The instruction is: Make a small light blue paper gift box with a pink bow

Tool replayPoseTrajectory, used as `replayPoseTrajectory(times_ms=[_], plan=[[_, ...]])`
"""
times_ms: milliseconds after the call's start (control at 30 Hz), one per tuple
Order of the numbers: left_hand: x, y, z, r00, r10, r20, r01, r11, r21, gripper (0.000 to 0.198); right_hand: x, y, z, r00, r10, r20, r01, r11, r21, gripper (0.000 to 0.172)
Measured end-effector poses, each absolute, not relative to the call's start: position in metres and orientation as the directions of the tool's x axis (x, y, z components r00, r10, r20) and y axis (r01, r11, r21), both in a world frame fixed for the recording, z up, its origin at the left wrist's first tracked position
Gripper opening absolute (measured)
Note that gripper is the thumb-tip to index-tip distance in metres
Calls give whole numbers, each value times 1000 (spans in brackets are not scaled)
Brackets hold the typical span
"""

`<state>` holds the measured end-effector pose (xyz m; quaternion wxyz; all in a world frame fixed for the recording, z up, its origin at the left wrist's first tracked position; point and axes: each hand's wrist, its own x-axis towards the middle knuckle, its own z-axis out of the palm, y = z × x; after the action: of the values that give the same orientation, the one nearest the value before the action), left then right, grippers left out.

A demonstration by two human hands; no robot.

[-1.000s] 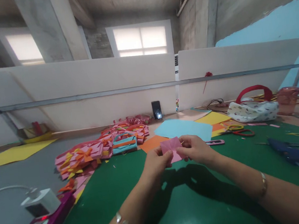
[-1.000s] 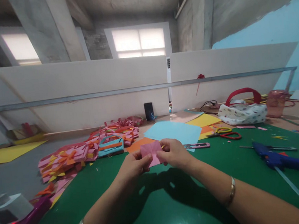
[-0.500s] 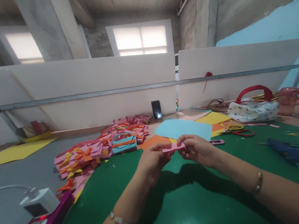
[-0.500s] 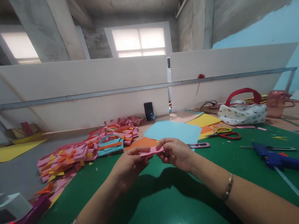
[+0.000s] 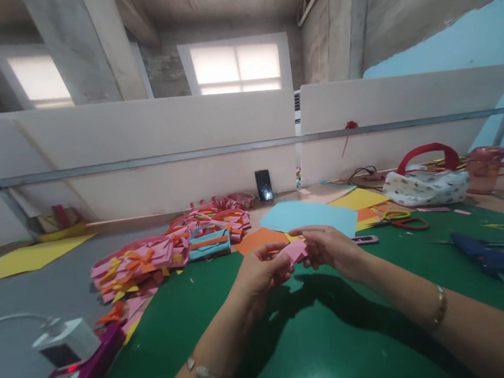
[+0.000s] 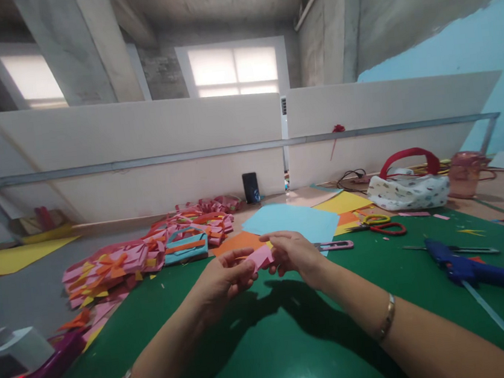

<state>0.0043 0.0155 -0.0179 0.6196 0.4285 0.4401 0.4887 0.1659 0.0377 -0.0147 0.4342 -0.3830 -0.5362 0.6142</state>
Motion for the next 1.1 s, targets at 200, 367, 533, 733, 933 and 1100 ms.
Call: replayPoseTrajectory(times_ms=[200,367,533,733,933,1100], plan=[[5,18,-20,51,995,-87,-203,95,975,32,164,36,-16,-336,941,47,25,58,-998,26],[4,20,-23,78,996,-39,-157,51,986,30,162,34,-15,-269,954,131,95,162,-982,12],[2,24,-25,93,996,-13,-107,23,994,33,163,35,-15,-269,950,160,184,214,-959,9],[2,30,-28,57,997,45,-32,-43,999,33,163,37,-16,-282,941,188,272,267,-924,12],[4,29,-24,29,998,47,37,-48,998,29,164,37,-16,-310,937,163,320,264,-910,12],[3,23,-18,58,997,59,45,-62,997,25,164,37,-18,-340,938,68,303,177,-936,10]])
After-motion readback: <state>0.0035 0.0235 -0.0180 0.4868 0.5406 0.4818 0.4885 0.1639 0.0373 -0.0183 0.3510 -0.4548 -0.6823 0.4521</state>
